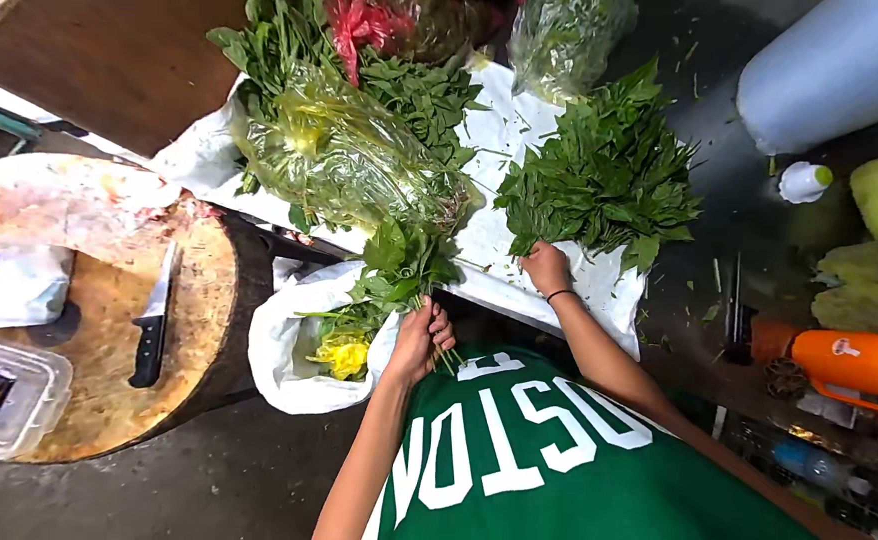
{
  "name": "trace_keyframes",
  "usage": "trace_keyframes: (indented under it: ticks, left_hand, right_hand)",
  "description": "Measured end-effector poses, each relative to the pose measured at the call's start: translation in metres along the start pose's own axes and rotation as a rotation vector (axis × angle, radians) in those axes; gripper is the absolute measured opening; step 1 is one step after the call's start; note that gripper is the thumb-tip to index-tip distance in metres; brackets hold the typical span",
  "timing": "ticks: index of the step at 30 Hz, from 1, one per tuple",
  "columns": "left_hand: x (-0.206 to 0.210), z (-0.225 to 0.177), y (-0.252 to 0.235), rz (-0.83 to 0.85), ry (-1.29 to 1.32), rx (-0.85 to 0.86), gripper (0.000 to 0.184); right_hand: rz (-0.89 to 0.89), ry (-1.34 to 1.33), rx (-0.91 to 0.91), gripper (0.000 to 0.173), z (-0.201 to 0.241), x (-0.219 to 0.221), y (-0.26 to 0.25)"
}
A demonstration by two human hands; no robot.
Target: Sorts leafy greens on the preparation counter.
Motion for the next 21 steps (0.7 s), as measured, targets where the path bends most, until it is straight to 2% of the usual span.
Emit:
trace_keyframes:
  ticks: [2, 4, 5, 8, 9, 11, 15, 19, 21]
  left_hand:
    - [0.002, -0.005, 0.002, 0.005, -0.019, -0.016, 0.04]
    - [0.008, -0.005, 0.002, 0.006, 0.015, -0.019, 0.038]
    - [0.011, -0.005, 0.001, 0.008, 0.041, -0.019, 0.037]
    - [0.017, -0.004, -0.007, 0.053, 0.095, -0.047, 0.037]
    - [0.018, -0.003, -0.011, 0.069, 0.097, -0.061, 0.038]
    - [0.021, -0.001, -0.019, 0.085, 0.077, -0.08, 0.039]
    - [0.033, 0.002, -0.029, 0.084, 0.043, -0.108, 0.036]
    - [0.054, -0.003, -0.028, 0.054, 0.04, -0.02, 0.035]
    - [0.073, -0.008, -0.03, 0.037, 0.01, 0.065, 0.029]
  right_hand:
    - [-0.022, -0.026, 0.047, 0.033, 0.007, 0.004, 0.005]
    - [0.063, -0.191, 0.166, 0.037, 0.014, -0.005, 0.011]
    - [0.128, -0.323, 0.211, 0.035, 0.02, -0.015, 0.016]
    - [0.224, -0.923, 0.188, 0.014, 0.037, -0.04, 0.022]
    - [0.226, -1.086, 0.16, 0.013, 0.04, -0.049, 0.023]
    - [0.197, -1.273, 0.155, 0.024, 0.035, -0.061, 0.026]
    - [0.052, -1.256, 0.417, 0.02, 0.002, -0.058, 0.032]
    - [0.068, -1.267, 0.353, 0.017, -0.013, -0.063, 0.052]
    - [0.065, -1.274, 0.308, 0.019, -0.012, -0.071, 0.061]
Point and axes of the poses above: each hand's wrist, its own y-axis away from the middle knuckle, its own x-axis out of the palm, z = x × y, the point moved 5 cm from there along -y, towards the middle knuckle, and after that the axes turned 14 degrees about -z, right-handed, at the moved point
